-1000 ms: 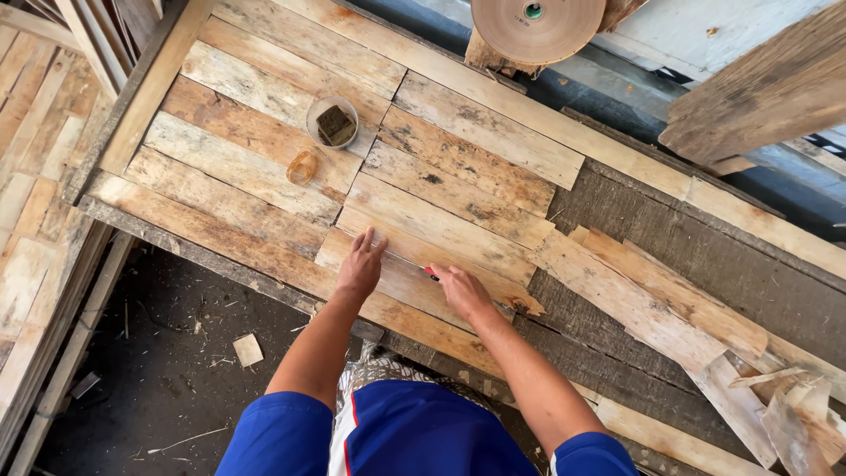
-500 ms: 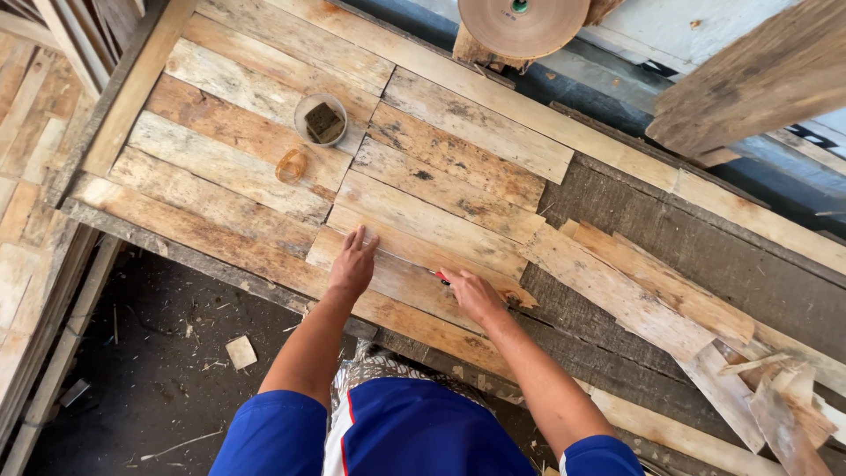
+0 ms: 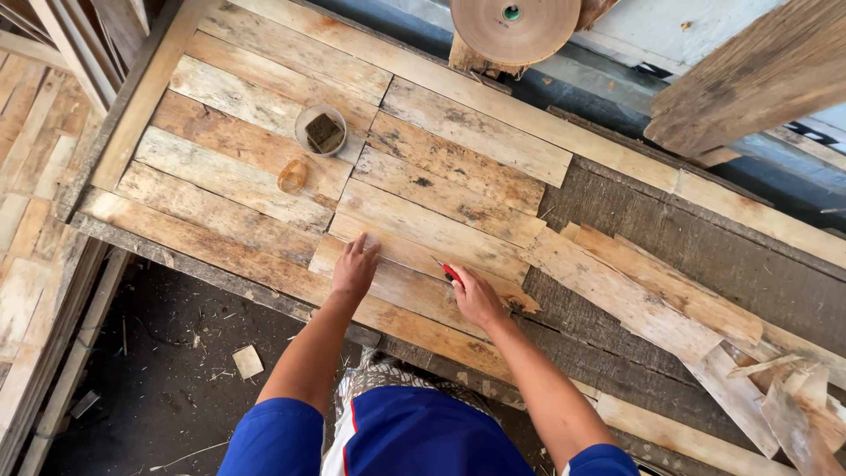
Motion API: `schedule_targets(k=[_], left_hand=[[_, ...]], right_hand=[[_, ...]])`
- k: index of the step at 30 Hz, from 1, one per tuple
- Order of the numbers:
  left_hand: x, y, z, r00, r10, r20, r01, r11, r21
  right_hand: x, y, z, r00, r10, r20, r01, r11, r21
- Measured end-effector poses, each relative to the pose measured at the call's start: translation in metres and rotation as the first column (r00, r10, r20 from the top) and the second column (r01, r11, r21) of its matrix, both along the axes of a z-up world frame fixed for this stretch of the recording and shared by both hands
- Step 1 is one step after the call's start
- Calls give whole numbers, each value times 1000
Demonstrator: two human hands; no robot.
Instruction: Applying thin strips of wood veneer to a board using adhesive and a utility knife.
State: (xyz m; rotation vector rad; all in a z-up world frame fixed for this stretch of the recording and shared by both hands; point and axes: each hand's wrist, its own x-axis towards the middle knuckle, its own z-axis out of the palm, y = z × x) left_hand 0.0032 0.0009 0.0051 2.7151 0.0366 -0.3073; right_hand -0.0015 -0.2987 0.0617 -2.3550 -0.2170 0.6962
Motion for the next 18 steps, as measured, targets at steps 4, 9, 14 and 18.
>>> schedule_targets(k=[4,9,14,18], left_hand=[[9,8,-3,998,-69,9,69,997,45],[18,21,-15,925,-356,135,336,930,148],[26,25,-13,903,-414,112,398,906,145],[28,30,-26,854,-495,160,465,864,191]], right_hand=[[6,16,-9,981,-30,190,31,1000,-1],[14,28,-5,973,-87,214,77,996,54],[19,29,-9,978,-110,177,104,994,41],[22,30,-9,985,-120,123,119,993,21]])
